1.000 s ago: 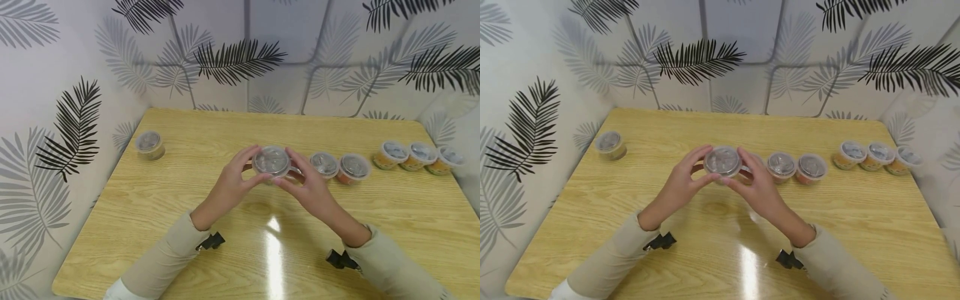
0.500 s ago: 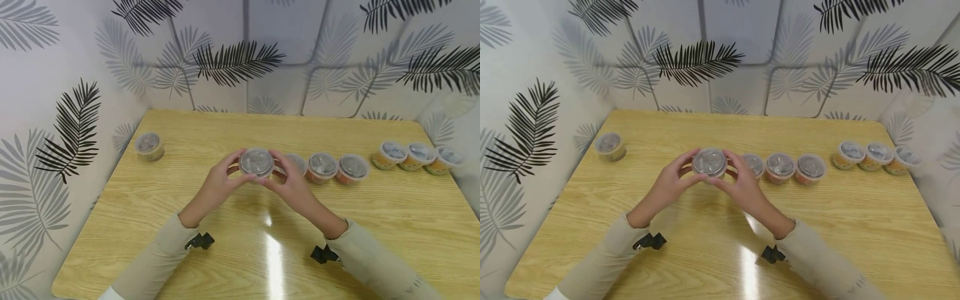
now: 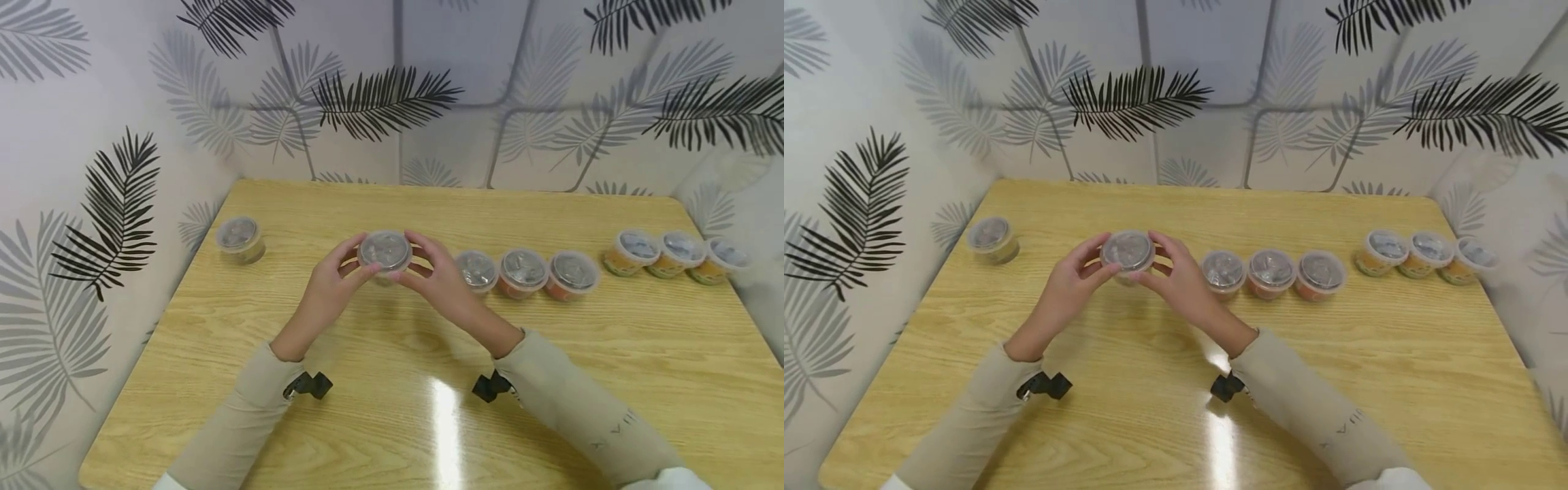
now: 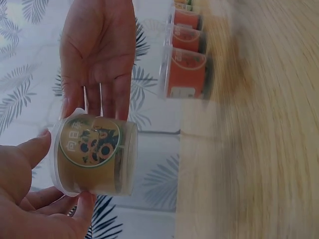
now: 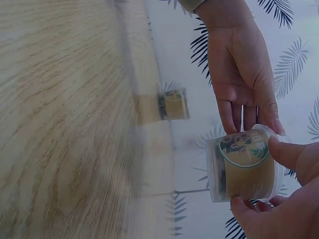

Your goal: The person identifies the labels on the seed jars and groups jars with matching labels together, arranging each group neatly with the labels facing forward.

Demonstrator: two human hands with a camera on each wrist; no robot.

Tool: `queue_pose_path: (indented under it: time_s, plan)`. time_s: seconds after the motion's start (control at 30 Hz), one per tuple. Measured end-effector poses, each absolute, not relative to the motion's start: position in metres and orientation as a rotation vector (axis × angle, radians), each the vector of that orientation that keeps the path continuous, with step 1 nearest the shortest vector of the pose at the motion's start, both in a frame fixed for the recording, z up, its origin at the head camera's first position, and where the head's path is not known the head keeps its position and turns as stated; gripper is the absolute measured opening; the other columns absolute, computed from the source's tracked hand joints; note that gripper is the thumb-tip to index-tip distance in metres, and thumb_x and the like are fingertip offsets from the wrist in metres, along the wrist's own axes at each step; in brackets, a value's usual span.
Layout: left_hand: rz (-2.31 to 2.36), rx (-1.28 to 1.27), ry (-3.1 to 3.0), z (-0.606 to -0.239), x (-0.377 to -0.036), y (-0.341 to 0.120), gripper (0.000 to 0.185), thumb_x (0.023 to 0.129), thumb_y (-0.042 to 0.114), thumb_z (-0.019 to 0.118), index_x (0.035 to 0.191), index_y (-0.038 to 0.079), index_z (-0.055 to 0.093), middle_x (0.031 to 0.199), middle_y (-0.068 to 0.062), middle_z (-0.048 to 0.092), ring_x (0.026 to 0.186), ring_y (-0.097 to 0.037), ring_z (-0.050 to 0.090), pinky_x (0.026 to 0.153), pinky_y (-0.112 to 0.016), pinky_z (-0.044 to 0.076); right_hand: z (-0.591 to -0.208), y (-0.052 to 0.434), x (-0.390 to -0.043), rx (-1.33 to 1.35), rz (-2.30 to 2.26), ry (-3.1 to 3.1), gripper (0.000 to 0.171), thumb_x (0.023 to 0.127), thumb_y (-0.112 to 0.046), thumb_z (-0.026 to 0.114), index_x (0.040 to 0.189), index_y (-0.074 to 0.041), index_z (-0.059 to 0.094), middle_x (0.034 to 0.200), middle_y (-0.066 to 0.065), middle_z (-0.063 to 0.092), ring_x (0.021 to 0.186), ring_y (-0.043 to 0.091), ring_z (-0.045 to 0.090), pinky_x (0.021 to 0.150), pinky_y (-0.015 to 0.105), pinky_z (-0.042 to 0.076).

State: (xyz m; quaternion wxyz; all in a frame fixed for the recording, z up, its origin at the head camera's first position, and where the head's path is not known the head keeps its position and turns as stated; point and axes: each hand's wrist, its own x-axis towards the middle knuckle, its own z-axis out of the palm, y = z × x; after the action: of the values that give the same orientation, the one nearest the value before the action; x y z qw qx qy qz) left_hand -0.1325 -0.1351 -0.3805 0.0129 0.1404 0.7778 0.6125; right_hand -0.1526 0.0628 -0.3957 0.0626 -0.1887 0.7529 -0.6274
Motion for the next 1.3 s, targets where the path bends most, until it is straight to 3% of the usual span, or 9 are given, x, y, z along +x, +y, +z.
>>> queue_pose_path:
  time_s: [0.17, 0.4, 0.8, 1.03, 1.3]
  plan:
    - [1.876, 0.363, 2.474, -0.386, -0.141, -0.149, 0.062, 0.09, 0.016, 0.063, 0.141, -0.002, 0.034, 0.136, -0.018, 0.042, 0.124, -0.027, 0.043, 0.097, -0.031, 0.041, -0.417, 0.044, -0.175, -0.534, -1.889, 2.29, 0.073, 0.081, -0.019, 0.073, 0.142, -0.004, 0.035, 0.139, 0.01, 0.033, 0.123, 0.024, 0.042, 0.098, 0.032, 0.041]
    - [1.876, 0.25, 2.492, -0.398, -0.156, -0.174, 0.064, 0.09, 0.016, 0.063, 0.141, -0.004, 0.031, 0.141, -0.02, 0.036, 0.127, -0.03, 0.041, 0.098, -0.031, 0.04, -0.433, 0.01, -0.196, -0.521, -1.906, 2.286, 0.073, 0.081, -0.017, 0.074, 0.141, -0.001, 0.035, 0.137, 0.011, 0.037, 0.12, 0.024, 0.045, 0.097, 0.031, 0.042]
    - [1.913, 0.144, 2.559, -0.452, -0.186, -0.211, 0.067, 0.087, 0.028, 0.066, 0.14, -0.001, 0.036, 0.141, -0.015, 0.039, 0.126, -0.026, 0.041, 0.1, -0.03, 0.038, -0.453, -0.035, -0.216, -0.483, -1.776, 2.36, 0.068, 0.083, -0.014, 0.071, 0.14, 0.0, 0.037, 0.137, 0.013, 0.035, 0.118, 0.024, 0.047, 0.091, 0.024, 0.046]
    - [1.872, 0.093, 2.521, -0.454, -0.19, -0.224, 0.067, 0.089, 0.023, 0.064, 0.143, -0.001, 0.031, 0.144, -0.016, 0.033, 0.13, -0.027, 0.036, 0.103, -0.032, 0.035, -0.458, -0.053, -0.223, -0.45, -1.725, 2.403, 0.07, 0.081, -0.016, 0.073, 0.139, -0.003, 0.038, 0.132, 0.011, 0.04, 0.116, 0.022, 0.047, 0.09, 0.023, 0.046]
    - [1.825, -0.002, 2.606, -0.453, -0.193, -0.231, 0.063, 0.091, 0.021, 0.06, 0.143, 0.0, 0.03, 0.142, -0.022, 0.032, 0.125, -0.033, 0.042, 0.098, -0.033, 0.041, -0.463, -0.072, -0.229, -0.425, -1.776, 2.418, 0.067, 0.082, -0.018, 0.072, 0.138, -0.002, 0.039, 0.129, 0.012, 0.042, 0.113, 0.021, 0.049, 0.088, 0.021, 0.047]
